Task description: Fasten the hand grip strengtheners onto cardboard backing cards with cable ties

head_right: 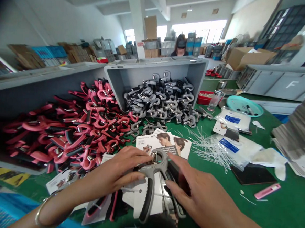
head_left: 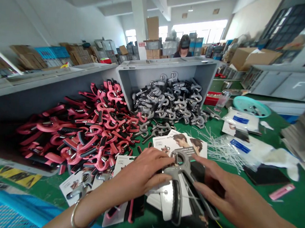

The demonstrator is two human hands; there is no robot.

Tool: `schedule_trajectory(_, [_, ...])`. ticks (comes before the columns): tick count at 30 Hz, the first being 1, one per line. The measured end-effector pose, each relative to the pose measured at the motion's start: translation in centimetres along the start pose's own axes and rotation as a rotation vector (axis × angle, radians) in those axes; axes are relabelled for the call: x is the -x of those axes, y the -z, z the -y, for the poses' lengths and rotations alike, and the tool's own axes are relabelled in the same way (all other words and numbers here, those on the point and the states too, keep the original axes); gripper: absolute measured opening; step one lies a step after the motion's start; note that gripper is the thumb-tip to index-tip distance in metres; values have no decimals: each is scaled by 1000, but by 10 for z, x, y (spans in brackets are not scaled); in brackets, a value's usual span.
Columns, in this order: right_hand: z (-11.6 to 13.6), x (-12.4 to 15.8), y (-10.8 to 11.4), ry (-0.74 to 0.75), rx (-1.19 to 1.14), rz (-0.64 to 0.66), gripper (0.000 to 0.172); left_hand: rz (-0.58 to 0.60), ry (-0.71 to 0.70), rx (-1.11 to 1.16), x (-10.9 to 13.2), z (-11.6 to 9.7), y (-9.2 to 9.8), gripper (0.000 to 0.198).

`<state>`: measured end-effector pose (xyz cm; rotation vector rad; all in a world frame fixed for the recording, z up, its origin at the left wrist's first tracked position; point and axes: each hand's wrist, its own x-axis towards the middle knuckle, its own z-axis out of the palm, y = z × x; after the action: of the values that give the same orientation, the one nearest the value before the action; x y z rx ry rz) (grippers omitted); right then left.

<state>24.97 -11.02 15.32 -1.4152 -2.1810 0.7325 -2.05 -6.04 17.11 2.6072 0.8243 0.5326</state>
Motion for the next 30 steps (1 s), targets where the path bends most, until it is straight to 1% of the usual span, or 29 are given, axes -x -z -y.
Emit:
schedule_trajectory(2, [1,2,-4,118,21,-16,43,-61,20,61,-6,4,6,34])
schedule_trajectory(3, [2,1,-5,177,21,-9,34,-92,25,54,-12,6,7,32])
schedule_trajectory(4, [3,0,-5,223,24,2,27,-105,19,28,-18,9,8,31])
schedule_trajectory(5, [5,-2,-5,253,31,14,22,-93,-1,-11,-25,11,7,31])
schedule_trajectory(8, [13,-5,-1,271,68,41,19,16,-107,-161,-45,15,2,25])
schedule_trajectory(10, [20,-4,2,256,70,53,18,54,-166,-280,-53,13,0,18])
schedule_trajectory(12, [26,-2,3,242,44,67,27,76,-195,-403,-59,6,2,14])
schedule_trajectory(14, [30,-1,3,236,9,66,38,99,-196,-505,-64,-2,5,15])
schedule_trajectory(15, [31,-2,2,229,-8,60,36,117,-189,-539,-67,-6,7,16])
schedule_trajectory(18, [28,-8,-1,194,-58,36,12,208,-173,-584,-76,-14,11,17])
schedule_trajectory(21, [24,-16,-2,186,-105,14,13,285,-132,-608,-78,-16,11,15])
schedule_trajectory(23, [23,-18,-2,211,-127,18,11,264,-94,-627,-72,-16,10,14])
schedule_trajectory(26, [24,-18,-2,249,-130,76,14,171,-45,-588,-57,-18,11,13])
schedule_trajectory(28, [24,-19,-3,270,-128,97,14,81,-2,-452,-48,-18,10,12])
schedule_trajectory(30, [22,-22,-6,281,-153,58,12,2,25,-211,-39,-16,5,8])
